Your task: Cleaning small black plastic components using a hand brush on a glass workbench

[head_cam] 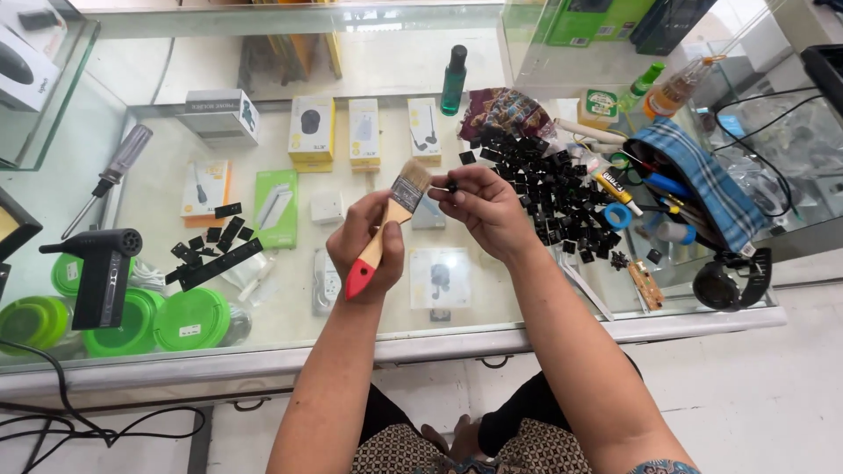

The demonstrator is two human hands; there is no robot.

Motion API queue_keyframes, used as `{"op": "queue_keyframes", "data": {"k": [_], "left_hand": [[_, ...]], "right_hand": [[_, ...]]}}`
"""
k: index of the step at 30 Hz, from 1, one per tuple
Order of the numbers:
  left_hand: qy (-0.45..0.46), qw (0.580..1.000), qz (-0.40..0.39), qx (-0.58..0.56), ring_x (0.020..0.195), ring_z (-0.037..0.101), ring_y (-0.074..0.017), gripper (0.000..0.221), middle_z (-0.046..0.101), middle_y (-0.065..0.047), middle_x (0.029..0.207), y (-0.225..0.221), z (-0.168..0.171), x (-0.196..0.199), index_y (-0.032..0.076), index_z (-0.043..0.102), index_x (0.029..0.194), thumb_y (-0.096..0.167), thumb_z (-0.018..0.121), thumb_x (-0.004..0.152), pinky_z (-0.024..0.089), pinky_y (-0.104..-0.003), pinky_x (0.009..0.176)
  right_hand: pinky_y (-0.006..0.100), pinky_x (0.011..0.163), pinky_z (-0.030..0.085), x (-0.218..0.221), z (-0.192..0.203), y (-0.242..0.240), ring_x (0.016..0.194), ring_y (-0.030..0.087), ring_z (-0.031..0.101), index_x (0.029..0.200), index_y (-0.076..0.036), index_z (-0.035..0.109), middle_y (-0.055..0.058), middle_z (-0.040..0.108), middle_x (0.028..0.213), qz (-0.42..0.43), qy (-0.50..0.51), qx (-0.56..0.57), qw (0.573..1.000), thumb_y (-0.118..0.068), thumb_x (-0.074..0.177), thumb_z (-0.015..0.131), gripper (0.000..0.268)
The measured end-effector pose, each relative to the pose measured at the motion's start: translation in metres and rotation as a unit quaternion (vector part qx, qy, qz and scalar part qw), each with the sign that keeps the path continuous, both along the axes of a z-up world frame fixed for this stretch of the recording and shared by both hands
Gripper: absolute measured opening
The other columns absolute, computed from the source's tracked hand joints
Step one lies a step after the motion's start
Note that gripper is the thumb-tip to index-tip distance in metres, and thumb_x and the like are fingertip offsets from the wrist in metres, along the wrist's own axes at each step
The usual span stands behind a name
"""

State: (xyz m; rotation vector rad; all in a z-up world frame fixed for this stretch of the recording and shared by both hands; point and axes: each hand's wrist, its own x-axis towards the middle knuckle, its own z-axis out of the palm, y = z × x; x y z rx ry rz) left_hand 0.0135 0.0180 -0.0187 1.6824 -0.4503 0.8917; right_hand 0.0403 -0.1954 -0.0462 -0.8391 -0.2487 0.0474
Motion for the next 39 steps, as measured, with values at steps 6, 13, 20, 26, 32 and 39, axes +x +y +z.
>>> {"op": "queue_keyframes", "data": {"k": [6,13,20,26,32,39], "left_hand": [[0.045,0.995,-0.055,-0.075,0.047,0.064,-0.0158,0.027,0.068,-0.007,0.059,0.006,0.006,-0.007,0.005,0.078,0.093,0.022,0.059,0.085,0.054,-0.027,0.051],[0.098,0.982,-0.059,-0.153,0.039,0.056,-0.0115,0.024,0.059,-0.009,0.048,0.016,0.008,-0.006,0.0,0.074,0.084,0.016,0.057,0.08,0.047,-0.022,0.041],[0.134,0.969,-0.115,-0.17,0.047,0.062,-0.0126,0.025,0.064,-0.012,0.056,0.011,0.012,-0.004,-0.003,0.073,0.091,0.015,0.056,0.084,0.049,-0.023,0.043],[0.055,0.995,-0.053,-0.059,0.051,0.065,-0.0177,0.023,0.067,-0.013,0.062,0.009,0.017,-0.003,-0.002,0.075,0.099,0.01,0.057,0.091,0.054,-0.028,0.051],[0.095,0.995,-0.041,-0.012,0.055,0.068,-0.0242,0.02,0.07,-0.017,0.066,0.012,0.01,0.002,0.003,0.076,0.1,0.01,0.058,0.092,0.054,-0.034,0.05],[0.158,0.982,-0.09,-0.048,0.051,0.064,-0.0157,0.02,0.067,-0.012,0.06,0.011,0.012,0.003,0.002,0.075,0.098,0.01,0.058,0.092,0.053,-0.027,0.048]], "right_hand": [[0.04,0.091,0.067,-0.002,0.006,0.008,0.103,0.033,0.077,0.129,0.009,0.059,0.027,0.073,0.115,-0.006,-0.008,-0.049,0.999,0.017,0.09,0.065,0.04],[0.036,0.084,0.068,-0.009,0.017,0.016,0.093,0.024,0.077,0.117,0.011,0.071,0.021,0.075,0.103,-0.019,-0.016,-0.14,0.99,0.017,0.089,0.071,0.029],[0.037,0.088,0.067,-0.002,0.009,0.014,0.094,0.019,0.078,0.123,0.009,0.068,0.018,0.077,0.103,-0.018,-0.009,-0.223,0.975,0.013,0.085,0.078,0.04],[0.036,0.087,0.067,-0.01,0.023,0.013,0.095,0.021,0.077,0.122,0.009,0.065,0.021,0.076,0.104,-0.03,-0.001,-0.218,0.976,0.013,0.086,0.076,0.037],[0.039,0.088,0.067,-0.01,0.018,0.012,0.095,0.02,0.075,0.128,0.006,0.059,0.019,0.075,0.102,-0.025,-0.007,-0.246,0.969,0.012,0.086,0.077,0.046],[0.033,0.09,0.064,-0.014,0.021,0.015,0.095,0.018,0.073,0.139,-0.006,0.044,0.016,0.075,0.101,-0.058,-0.039,-0.376,0.924,0.006,0.09,0.076,0.06]]}}
